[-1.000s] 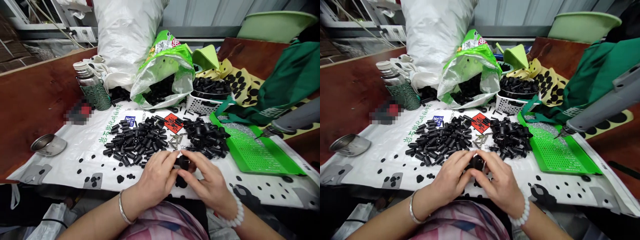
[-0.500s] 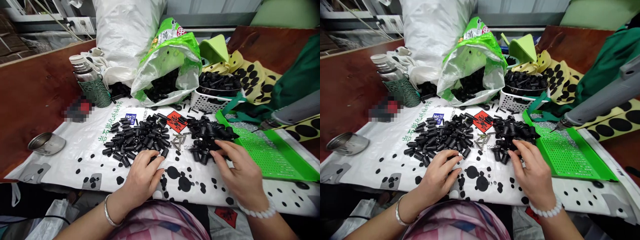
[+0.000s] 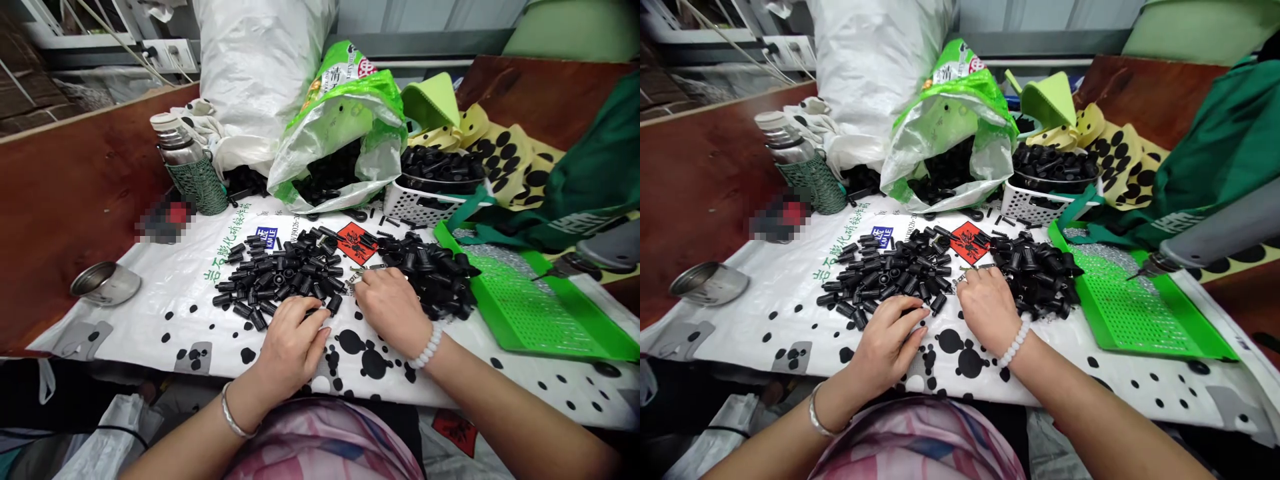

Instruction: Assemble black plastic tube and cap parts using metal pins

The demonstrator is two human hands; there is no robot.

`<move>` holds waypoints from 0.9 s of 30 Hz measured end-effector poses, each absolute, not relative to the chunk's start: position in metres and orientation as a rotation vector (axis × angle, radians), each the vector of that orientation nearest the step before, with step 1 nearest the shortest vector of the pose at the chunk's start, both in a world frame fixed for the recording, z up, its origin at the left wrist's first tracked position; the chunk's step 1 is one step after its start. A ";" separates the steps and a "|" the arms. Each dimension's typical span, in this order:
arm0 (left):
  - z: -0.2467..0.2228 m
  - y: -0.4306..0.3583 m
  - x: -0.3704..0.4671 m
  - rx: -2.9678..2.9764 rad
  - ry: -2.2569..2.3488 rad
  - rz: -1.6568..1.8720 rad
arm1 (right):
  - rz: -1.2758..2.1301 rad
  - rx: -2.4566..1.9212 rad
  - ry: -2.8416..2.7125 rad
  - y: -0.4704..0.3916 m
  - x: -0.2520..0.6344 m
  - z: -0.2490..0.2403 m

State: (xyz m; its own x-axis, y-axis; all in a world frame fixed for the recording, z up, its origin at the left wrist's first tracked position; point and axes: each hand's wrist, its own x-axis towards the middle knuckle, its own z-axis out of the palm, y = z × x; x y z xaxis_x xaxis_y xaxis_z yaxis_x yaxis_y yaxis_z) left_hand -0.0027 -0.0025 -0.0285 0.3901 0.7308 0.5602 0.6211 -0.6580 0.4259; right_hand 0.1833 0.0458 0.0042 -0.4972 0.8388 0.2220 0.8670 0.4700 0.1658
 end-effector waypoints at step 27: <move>0.007 0.009 0.021 1.247 1.191 0.848 | 0.218 -0.851 -2.049 -0.023 0.205 -0.008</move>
